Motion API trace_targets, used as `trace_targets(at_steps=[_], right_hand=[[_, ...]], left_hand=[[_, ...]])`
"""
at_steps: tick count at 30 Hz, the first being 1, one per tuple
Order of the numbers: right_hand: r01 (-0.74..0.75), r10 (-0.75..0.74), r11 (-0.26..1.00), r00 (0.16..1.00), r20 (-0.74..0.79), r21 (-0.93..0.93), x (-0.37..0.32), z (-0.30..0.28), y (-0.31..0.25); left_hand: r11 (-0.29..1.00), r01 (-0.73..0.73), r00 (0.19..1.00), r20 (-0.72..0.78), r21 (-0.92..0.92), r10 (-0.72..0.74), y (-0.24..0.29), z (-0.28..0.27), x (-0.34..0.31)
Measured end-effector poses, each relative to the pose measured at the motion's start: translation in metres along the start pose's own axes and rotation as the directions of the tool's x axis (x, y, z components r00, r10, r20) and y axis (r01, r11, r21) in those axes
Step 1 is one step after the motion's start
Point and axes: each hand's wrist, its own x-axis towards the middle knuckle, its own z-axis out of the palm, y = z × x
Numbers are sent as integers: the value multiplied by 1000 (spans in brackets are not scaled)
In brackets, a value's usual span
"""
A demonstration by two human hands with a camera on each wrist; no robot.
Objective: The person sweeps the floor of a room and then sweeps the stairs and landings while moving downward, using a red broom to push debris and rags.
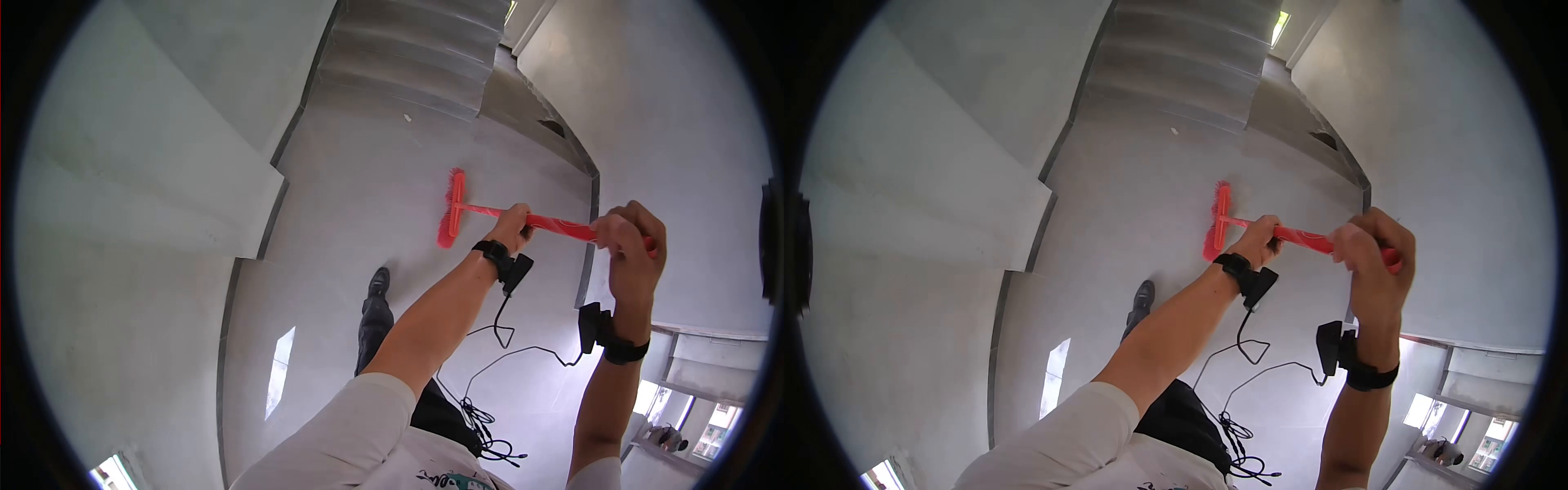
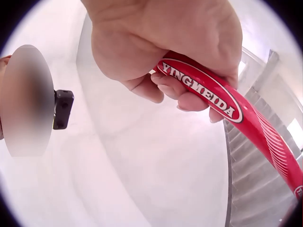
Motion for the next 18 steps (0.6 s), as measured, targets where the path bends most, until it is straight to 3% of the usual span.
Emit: trace_targets(at_steps=[4,6,9,13,15,17,18], right_hand=[[92,-37,925,987,-153,368,3,-38,19],[51,77,867,969,-235,495,1,-52,37],[52,151,737,959,-240,673,-20,-62,93],[69,106,652,978,-181,755,-47,-52,152],[46,71,646,990,-120,762,-54,-30,164],[3,121,661,986,-111,750,-58,-5,155],[4,193,651,966,-171,759,-47,9,186]], left_hand=[[998,-55,994,-92,-34,51,16,42,-33],[996,-84,991,-110,-9,83,22,34,-28],[962,-227,944,-209,150,255,20,16,-18],[858,-311,829,-326,409,455,25,-21,-5],[766,-359,727,-355,533,587,37,-41,-8],[718,-330,723,-325,613,609,55,-51,-22],[672,-316,728,-282,670,624,79,-52,20]])
